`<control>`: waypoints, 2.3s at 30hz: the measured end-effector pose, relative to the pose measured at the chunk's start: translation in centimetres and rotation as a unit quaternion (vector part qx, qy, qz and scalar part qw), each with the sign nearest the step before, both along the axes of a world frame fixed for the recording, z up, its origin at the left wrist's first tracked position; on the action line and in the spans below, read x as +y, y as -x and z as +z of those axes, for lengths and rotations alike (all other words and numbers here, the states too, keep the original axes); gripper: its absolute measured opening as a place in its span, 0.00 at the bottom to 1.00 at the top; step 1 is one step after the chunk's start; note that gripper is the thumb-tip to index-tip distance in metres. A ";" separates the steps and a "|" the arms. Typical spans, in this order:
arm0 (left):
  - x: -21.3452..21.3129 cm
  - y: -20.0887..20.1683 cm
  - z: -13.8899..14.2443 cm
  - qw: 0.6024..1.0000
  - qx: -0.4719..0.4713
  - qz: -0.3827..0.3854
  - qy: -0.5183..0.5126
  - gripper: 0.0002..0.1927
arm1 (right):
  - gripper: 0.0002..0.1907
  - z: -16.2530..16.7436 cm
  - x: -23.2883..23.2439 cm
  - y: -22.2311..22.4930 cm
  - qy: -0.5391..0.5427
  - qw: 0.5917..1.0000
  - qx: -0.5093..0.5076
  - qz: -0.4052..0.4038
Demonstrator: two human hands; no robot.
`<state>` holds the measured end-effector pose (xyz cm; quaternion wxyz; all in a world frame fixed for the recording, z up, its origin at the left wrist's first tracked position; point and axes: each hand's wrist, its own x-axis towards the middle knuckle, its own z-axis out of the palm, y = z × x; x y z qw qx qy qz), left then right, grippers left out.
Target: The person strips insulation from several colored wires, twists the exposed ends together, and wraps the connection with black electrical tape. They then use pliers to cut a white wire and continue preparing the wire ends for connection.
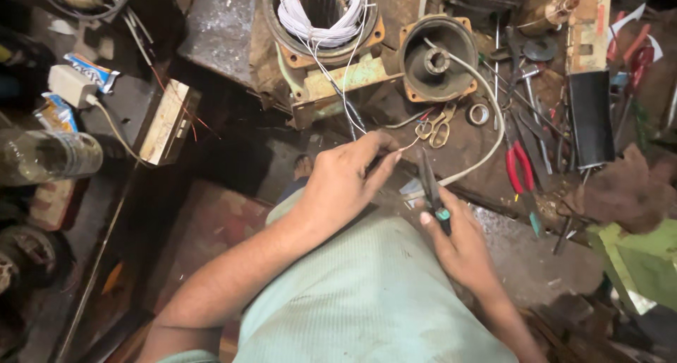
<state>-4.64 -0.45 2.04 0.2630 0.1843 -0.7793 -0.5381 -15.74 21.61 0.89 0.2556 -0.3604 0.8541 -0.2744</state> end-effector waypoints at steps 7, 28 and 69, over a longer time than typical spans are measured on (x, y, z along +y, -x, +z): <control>-0.6 0.0 -0.8 0.999 -0.013 -0.030 -0.025 0.10 | 0.25 2.5 -4.3 -1.4 0.019 1.000 -0.006 0.004; -2.2 -1.1 -2.3 0.993 0.013 -0.115 -0.028 0.11 | 0.19 -1.5 -5.9 -2.8 0.035 0.969 -0.209 -0.130; 3.1 -0.7 -2.5 0.985 -0.066 0.108 0.121 0.16 | 0.21 -3.1 -3.6 7.8 0.020 0.959 -0.278 -0.048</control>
